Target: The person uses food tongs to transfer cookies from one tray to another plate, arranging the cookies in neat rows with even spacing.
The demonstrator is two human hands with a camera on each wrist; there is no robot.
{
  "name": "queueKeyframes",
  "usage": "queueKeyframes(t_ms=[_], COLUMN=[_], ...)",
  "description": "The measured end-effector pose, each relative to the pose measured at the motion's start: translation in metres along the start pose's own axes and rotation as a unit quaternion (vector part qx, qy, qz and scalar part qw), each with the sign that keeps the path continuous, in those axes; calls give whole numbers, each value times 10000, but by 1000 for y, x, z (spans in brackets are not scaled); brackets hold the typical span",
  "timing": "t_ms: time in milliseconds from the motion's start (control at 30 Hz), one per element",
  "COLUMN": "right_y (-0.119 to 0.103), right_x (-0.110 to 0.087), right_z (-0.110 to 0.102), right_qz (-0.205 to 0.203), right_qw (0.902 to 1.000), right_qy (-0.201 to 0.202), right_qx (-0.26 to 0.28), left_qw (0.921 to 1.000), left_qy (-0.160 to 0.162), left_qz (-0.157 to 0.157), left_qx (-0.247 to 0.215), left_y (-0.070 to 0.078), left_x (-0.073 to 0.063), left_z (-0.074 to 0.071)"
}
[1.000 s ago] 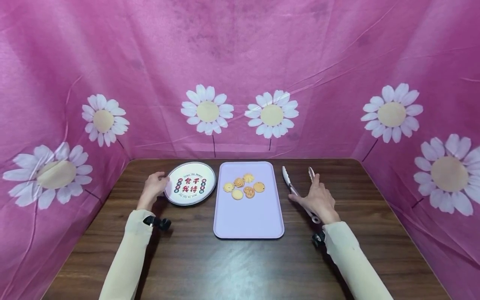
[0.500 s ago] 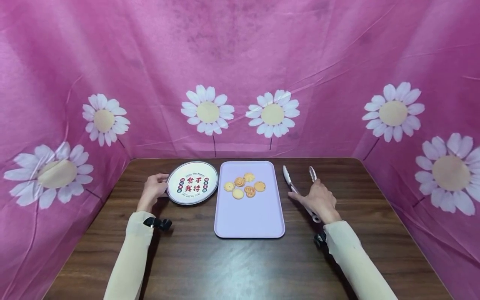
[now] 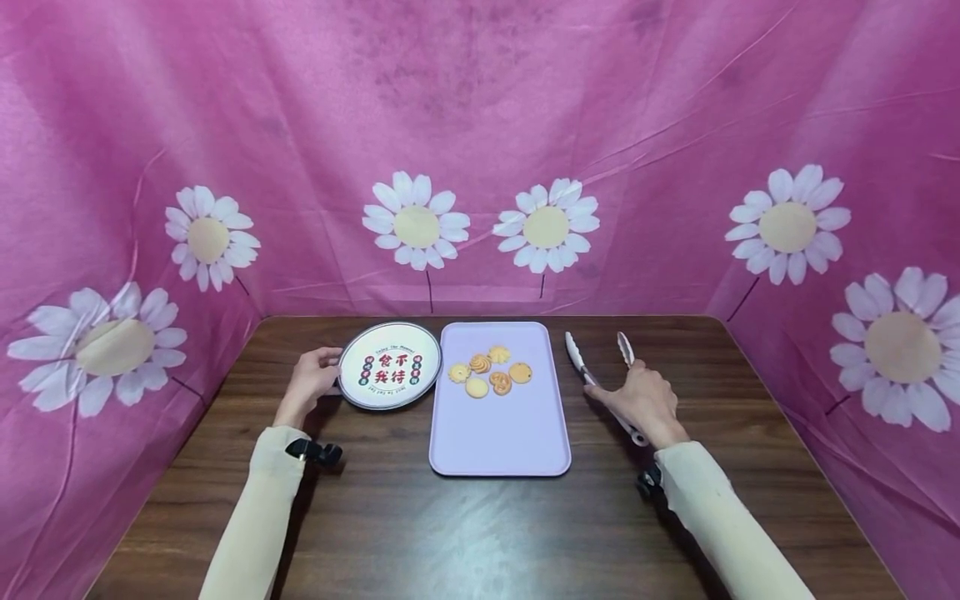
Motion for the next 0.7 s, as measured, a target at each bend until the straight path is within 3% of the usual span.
queueKeyframes(t_ms=[167,367,533,700], right_y=[1,-9,-20,-32], right_x=[0,2,2,0], right_z=[-3,-17,-29,-35], right_qz=[-229,-798,-1285,-1808], right_qw=[9994,9943,9879,9807], right_qy=[194,585,795,719], right_qx=[173,386,337,211], left_qw=[9997,9978,9981,9984], left_qy=[-181,-360,-402,-454], left_qz=[-22,-69,-96,-128], left_qx=[-144,-546,-462,-301], left_y=[-1,-2,-3,-2], left_x=[1,1,3,6], left_z=[0,-1,0,2])
Point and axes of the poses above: each hand's wrist, its own x-axis towards the middle knuckle, its own z-axis out of the palm, y = z × x, the point moved 5 cm from there along x, towards the middle knuckle, and after that the axes turned 4 degrees about -z, right-handed, at the moved point
